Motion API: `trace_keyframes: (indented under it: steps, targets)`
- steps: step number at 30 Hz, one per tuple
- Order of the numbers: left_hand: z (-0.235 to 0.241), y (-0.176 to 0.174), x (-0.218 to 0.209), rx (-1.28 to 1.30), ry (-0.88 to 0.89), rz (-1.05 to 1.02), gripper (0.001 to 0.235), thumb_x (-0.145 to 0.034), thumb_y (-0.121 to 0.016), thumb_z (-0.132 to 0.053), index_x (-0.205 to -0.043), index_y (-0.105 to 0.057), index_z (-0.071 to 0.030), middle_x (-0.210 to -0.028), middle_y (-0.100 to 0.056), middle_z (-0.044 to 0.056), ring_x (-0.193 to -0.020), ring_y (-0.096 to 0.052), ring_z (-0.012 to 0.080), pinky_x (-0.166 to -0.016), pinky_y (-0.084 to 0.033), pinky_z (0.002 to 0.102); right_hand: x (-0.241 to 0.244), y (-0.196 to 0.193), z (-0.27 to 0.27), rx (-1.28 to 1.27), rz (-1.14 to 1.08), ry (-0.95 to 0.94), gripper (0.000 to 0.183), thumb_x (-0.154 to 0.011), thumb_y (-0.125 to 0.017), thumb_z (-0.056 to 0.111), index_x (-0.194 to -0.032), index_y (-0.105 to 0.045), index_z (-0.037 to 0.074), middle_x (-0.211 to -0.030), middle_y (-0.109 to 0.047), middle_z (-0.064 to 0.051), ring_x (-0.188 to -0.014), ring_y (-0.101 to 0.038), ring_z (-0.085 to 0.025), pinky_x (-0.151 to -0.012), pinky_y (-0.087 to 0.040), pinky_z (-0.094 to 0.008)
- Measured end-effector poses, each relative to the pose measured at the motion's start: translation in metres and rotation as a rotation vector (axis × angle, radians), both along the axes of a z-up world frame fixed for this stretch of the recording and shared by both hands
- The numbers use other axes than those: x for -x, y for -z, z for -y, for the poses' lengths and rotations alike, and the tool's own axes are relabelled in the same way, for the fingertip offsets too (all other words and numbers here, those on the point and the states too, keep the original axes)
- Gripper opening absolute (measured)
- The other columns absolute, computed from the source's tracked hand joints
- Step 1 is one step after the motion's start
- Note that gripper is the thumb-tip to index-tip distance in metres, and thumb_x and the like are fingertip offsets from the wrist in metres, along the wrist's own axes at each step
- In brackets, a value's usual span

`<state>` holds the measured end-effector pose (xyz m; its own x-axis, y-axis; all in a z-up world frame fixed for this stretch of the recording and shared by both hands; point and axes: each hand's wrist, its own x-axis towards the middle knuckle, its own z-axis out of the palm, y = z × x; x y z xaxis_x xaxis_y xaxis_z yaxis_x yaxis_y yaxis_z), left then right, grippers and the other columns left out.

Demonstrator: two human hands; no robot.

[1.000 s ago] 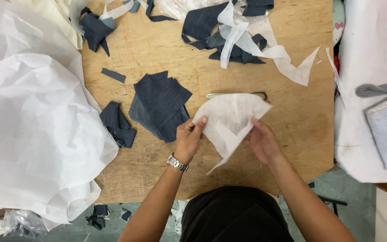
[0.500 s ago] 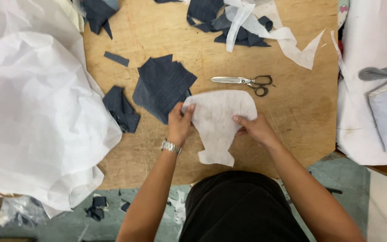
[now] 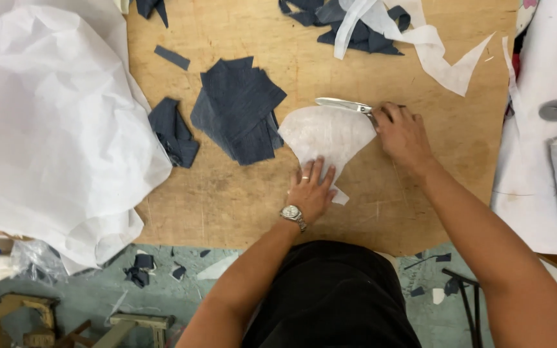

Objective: Cutting fabric pieces using a template and scissors, followed by fusing interlining to the cut pieces using an iron.

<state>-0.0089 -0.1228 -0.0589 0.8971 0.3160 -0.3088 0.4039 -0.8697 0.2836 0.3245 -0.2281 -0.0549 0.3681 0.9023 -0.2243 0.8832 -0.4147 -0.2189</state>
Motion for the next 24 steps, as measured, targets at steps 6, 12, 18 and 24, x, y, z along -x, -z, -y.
trace_keyframes:
  steps: [6, 12, 18, 24]
  targets:
    - [0.01, 0.041, 0.069, -0.061, 0.346, 0.285, 0.022, -0.112, -0.079, -0.037, -0.122, -0.092, -0.023, -0.176, -0.076, 0.008, -0.177, -0.057, 0.0383, -0.141, -0.036, 0.078, -0.011, 0.036, 0.134, -0.217, 0.088, 0.125, 0.055, -0.122, -0.086, 0.026, -0.175, -0.076, 0.015, -0.17, -0.064, -0.018, -0.149, -0.072, -0.05, -0.112, -0.066, -0.066]
    - [0.094, 0.02, 0.05, -0.029, -0.026, 0.131, 0.085, -0.116, -0.078, -0.06, -0.189, -0.054, -0.026, -0.195, -0.046, 0.021, -0.183, -0.039, 0.0473, -0.14, -0.035, 0.072, -0.011, 0.037, 0.198, -0.435, 0.066, 0.093, 0.055, -0.126, -0.081, 0.004, -0.181, -0.076, 0.005, -0.163, -0.062, -0.028, -0.139, -0.072, -0.057, -0.108, -0.066, -0.067]
    - [0.111, 0.031, 0.042, -0.131, -0.021, 0.352, 0.087, -0.105, -0.092, -0.061, -0.178, -0.068, -0.019, -0.197, -0.046, 0.024, -0.182, -0.045, 0.0487, -0.144, -0.04, 0.071, 0.041, -0.001, 0.178, -0.288, 0.131, -0.407, 0.059, -0.124, -0.075, 0.045, -0.179, -0.076, 0.025, -0.166, -0.074, -0.014, -0.149, -0.074, -0.047, -0.121, -0.057, -0.07]
    - [0.102, 0.042, 0.074, -0.074, -0.064, 0.367, 0.085, -0.112, -0.089, -0.064, -0.177, -0.069, -0.014, -0.191, -0.055, 0.021, -0.181, -0.047, 0.0434, -0.146, -0.036, 0.067, 0.082, 0.049, 0.195, -0.31, 0.054, -0.532, 0.02, -0.123, -0.07, 0.04, -0.134, -0.083, 0.031, -0.159, -0.08, -0.007, -0.154, -0.073, -0.037, -0.117, -0.053, -0.065]
